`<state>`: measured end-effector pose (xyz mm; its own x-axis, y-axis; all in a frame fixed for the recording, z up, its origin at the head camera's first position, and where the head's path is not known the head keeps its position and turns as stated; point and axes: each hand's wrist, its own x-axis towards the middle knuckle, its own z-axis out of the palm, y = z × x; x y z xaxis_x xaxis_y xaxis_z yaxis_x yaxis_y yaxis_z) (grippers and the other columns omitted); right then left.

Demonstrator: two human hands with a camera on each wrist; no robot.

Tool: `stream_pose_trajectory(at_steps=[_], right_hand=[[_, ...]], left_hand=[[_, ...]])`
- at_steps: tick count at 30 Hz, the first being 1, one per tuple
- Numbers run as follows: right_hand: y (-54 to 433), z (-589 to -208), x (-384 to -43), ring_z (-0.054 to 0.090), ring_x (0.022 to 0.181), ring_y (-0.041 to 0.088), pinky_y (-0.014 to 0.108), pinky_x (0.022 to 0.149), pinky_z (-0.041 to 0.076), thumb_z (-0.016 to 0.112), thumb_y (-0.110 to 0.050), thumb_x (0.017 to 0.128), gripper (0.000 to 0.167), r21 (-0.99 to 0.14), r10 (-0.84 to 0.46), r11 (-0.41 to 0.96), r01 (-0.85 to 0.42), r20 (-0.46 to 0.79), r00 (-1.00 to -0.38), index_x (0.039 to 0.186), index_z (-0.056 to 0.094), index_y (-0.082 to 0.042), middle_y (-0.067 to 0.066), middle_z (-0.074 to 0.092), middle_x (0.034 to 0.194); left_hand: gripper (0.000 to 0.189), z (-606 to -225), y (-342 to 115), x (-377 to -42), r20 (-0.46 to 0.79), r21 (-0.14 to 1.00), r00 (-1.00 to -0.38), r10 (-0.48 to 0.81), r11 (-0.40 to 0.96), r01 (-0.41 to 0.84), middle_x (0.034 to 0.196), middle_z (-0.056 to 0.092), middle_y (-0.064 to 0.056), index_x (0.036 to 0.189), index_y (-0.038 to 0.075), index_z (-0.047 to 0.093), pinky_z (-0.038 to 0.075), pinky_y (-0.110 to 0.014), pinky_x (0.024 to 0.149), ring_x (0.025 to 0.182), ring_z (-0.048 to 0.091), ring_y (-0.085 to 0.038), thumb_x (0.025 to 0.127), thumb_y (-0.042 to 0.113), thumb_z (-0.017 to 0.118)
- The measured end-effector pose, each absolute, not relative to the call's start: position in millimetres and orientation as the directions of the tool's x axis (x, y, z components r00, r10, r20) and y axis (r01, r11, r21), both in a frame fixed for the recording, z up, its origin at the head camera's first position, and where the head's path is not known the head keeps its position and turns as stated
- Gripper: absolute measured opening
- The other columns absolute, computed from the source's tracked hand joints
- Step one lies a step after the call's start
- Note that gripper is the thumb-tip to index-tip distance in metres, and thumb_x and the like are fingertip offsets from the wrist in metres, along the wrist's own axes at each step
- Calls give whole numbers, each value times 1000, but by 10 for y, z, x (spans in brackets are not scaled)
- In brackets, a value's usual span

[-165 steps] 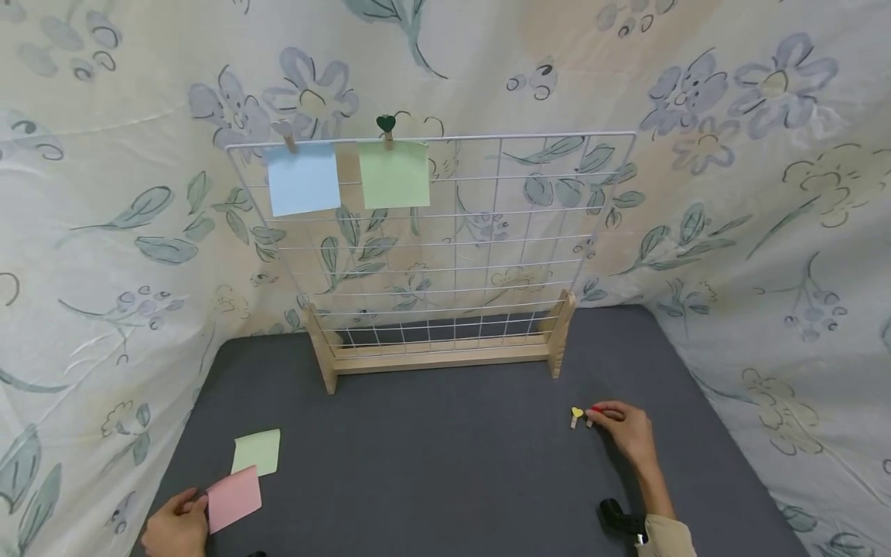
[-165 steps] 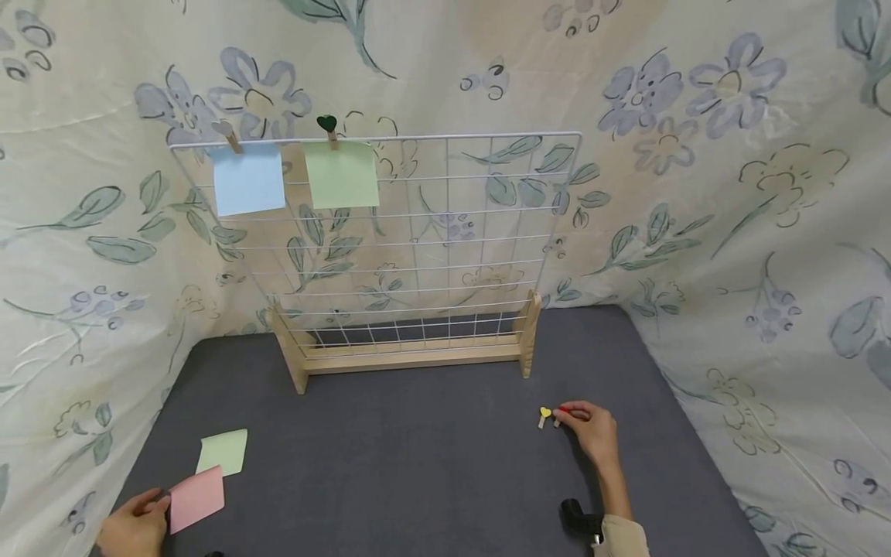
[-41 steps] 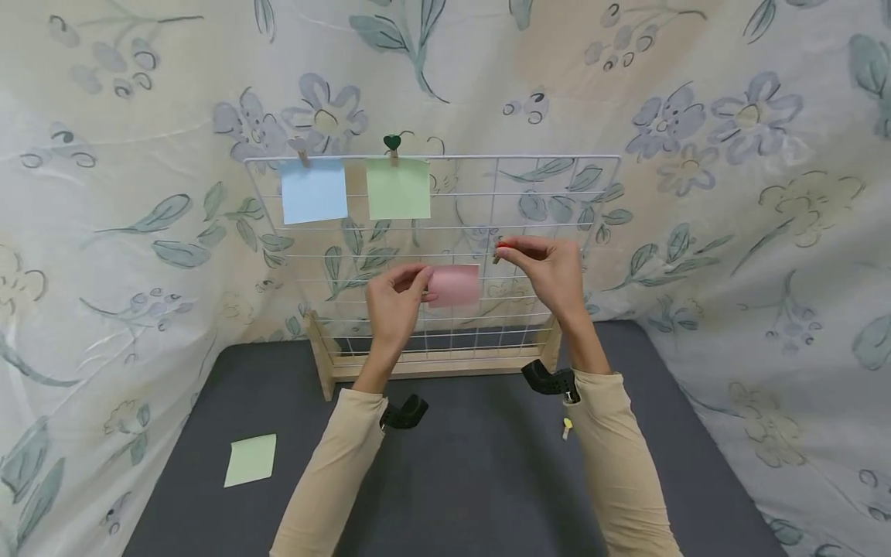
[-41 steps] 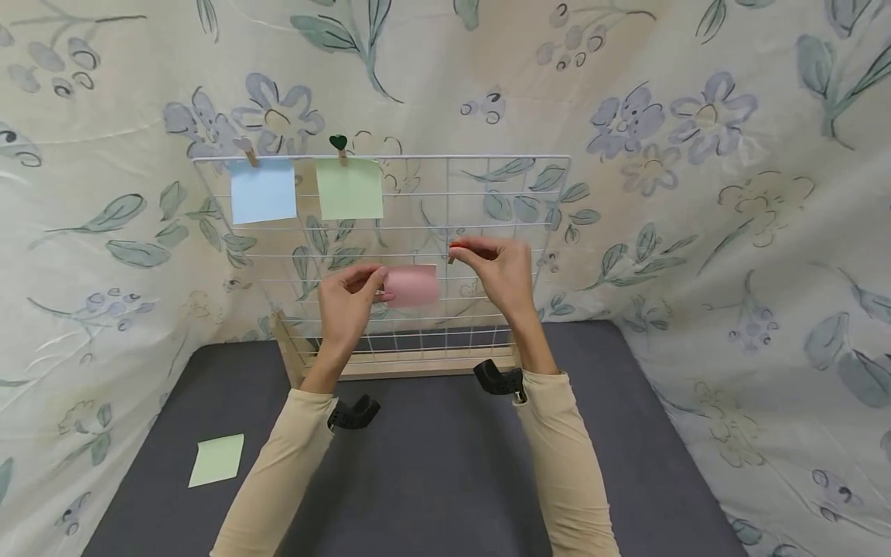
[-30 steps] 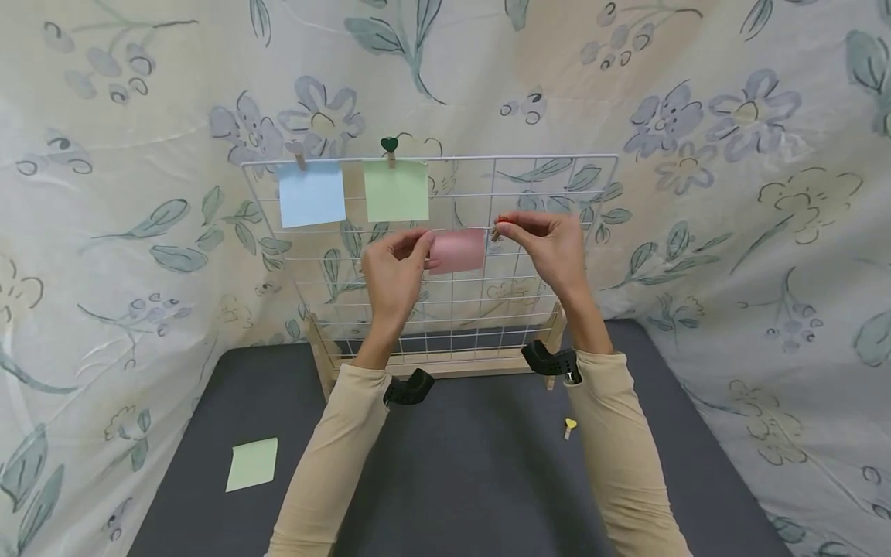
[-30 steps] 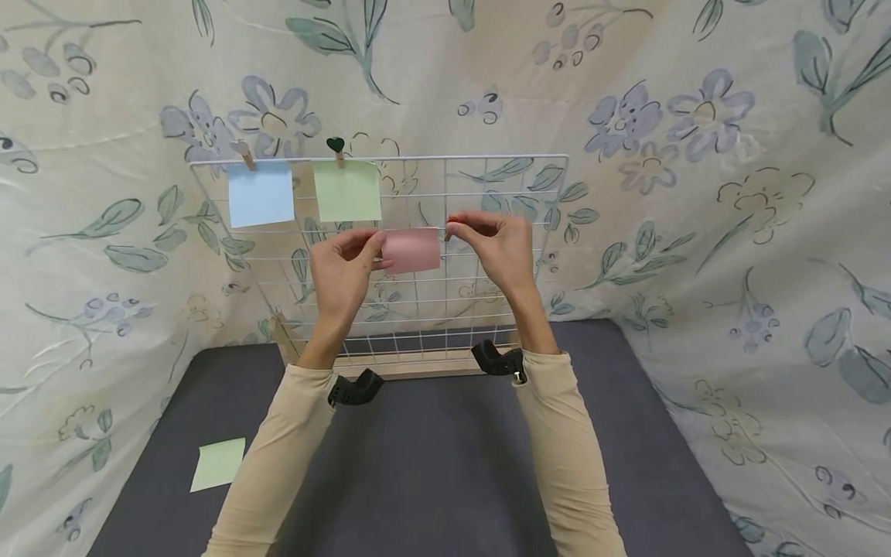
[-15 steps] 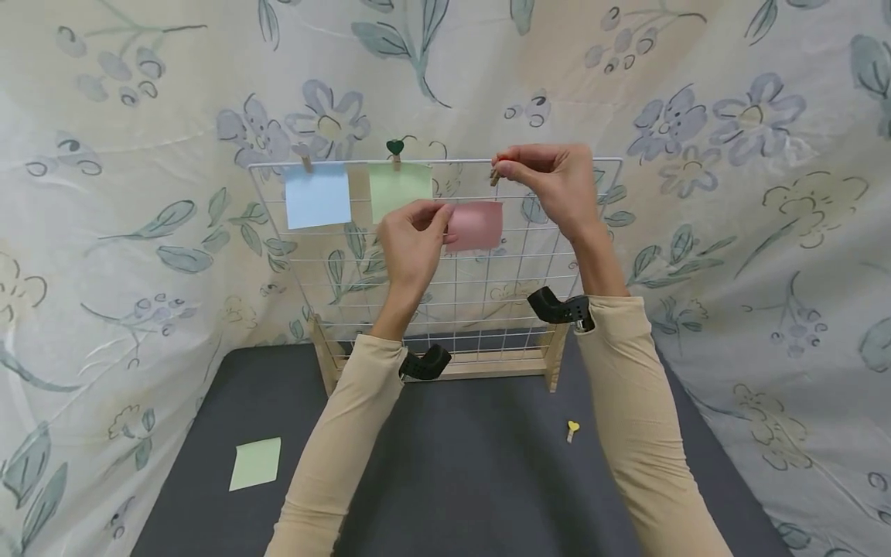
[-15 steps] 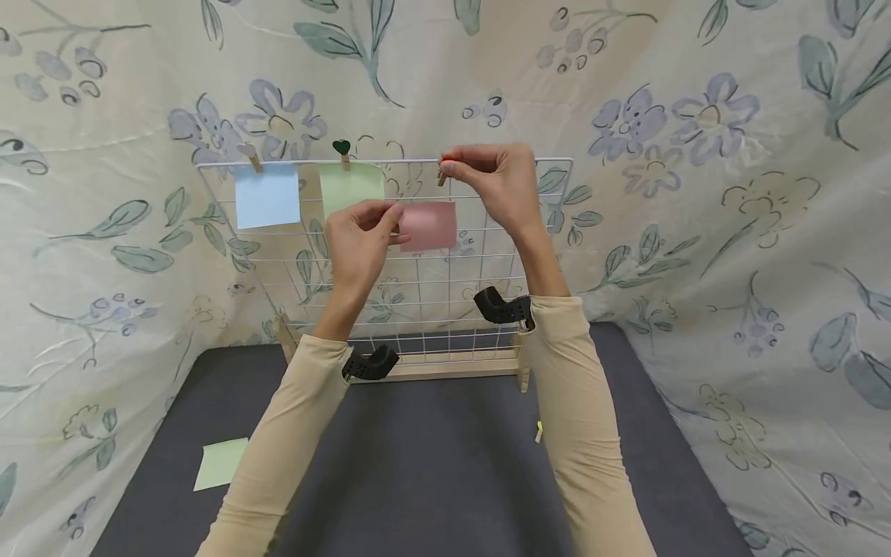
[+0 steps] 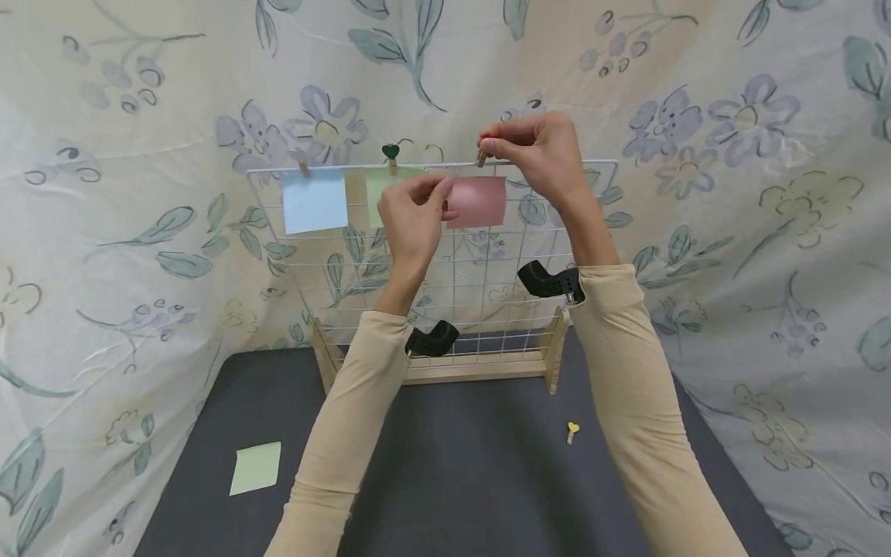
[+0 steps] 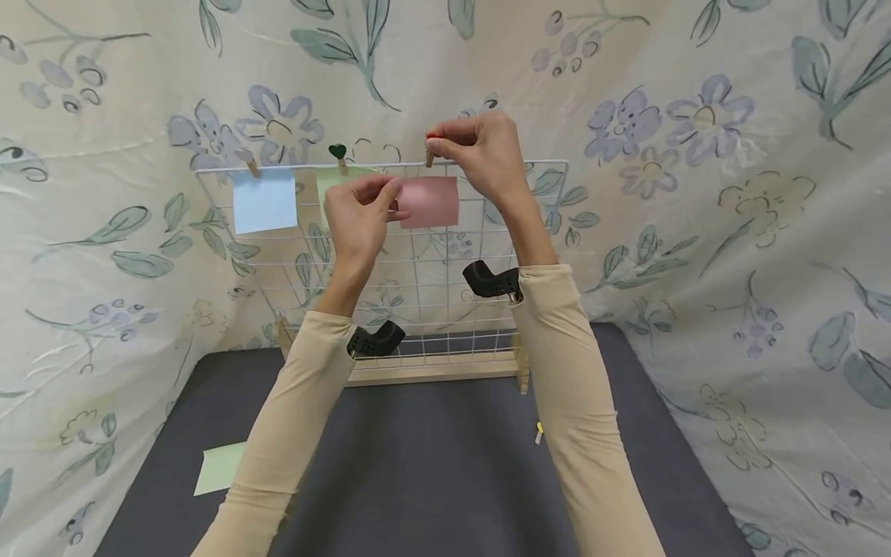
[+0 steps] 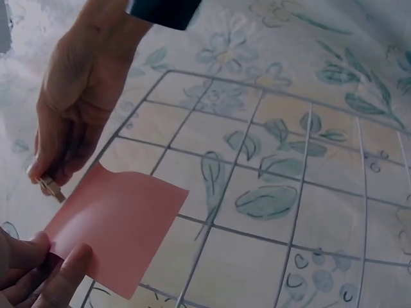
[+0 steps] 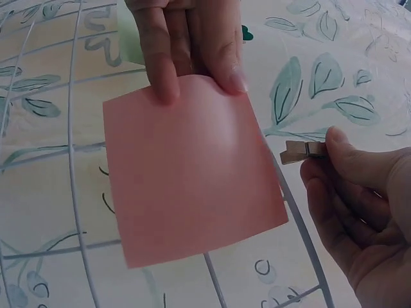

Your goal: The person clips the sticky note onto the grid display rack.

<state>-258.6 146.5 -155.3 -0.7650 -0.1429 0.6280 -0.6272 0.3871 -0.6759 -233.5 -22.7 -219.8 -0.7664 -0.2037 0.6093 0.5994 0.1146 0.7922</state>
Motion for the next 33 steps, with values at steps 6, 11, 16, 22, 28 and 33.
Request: stream_pose_trajectory(at_steps=[6, 11, 16, 22, 28, 33], right_hand=[[1489, -1547, -2625, 68, 80, 12, 25, 85, 57, 74, -13, 88, 19, -699, -128, 375, -609, 612, -781, 99, 76, 2, 4, 73, 86], [1477, -1567, -2645, 68, 82, 17, 27, 88, 57, 72, -13, 89, 19, -680, -180, 387, -622, 606, -775, 99, 76, 2, 3, 72, 85], [1433, -1582, -2659, 67, 85, 23, 25, 87, 56, 72, -17, 90, 20, -661, -191, 437, -610, 594, -781, 98, 76, 0, 5, 72, 85], [1424, -1595, -2676, 66, 84, 19, 22, 78, 53, 72, -19, 90, 21, -656, -188, 458, -600, 588, -787, 99, 77, -1, 5, 73, 89], [1423, -1597, -2688, 66, 83, 15, 22, 76, 52, 73, -18, 89, 20, -655, -193, 457, -602, 588, -786, 99, 77, -1, 5, 73, 89], [1398, -1592, -2704, 66, 82, 13, 22, 75, 52, 74, -18, 88, 20, -661, -197, 455, -597, 579, -791, 98, 77, -1, 4, 73, 88]], left_hand=[[17, -2205, -222, -2402, 597, 802, -774, -211, 139, 581, 93, 73, -18, 100, -7, 74, 60, -24, 62, 68, 72, -23, 91, 7, 68], [16, -2218, -230, -2442, 593, 803, -771, -232, 108, 585, 91, 73, -19, 99, -7, 74, 61, -24, 61, 64, 71, -23, 92, 6, 68], [16, -2222, -241, -2470, 586, 807, -776, -232, 83, 585, 91, 73, -19, 99, -8, 74, 61, -26, 60, 63, 71, -24, 92, 5, 67], [17, -2202, -241, -2486, 585, 807, -775, -239, 73, 586, 90, 73, -18, 98, -5, 75, 61, -26, 61, 63, 71, -25, 92, 9, 69], [19, -2180, -227, -2483, 580, 808, -779, -239, 47, 587, 91, 73, -19, 98, -5, 75, 61, -26, 61, 63, 70, -25, 91, 11, 70], [19, -2184, -224, -2492, 590, 799, -771, -241, 32, 601, 91, 73, -20, 99, -6, 74, 61, -26, 63, 66, 71, -24, 91, 11, 69]])
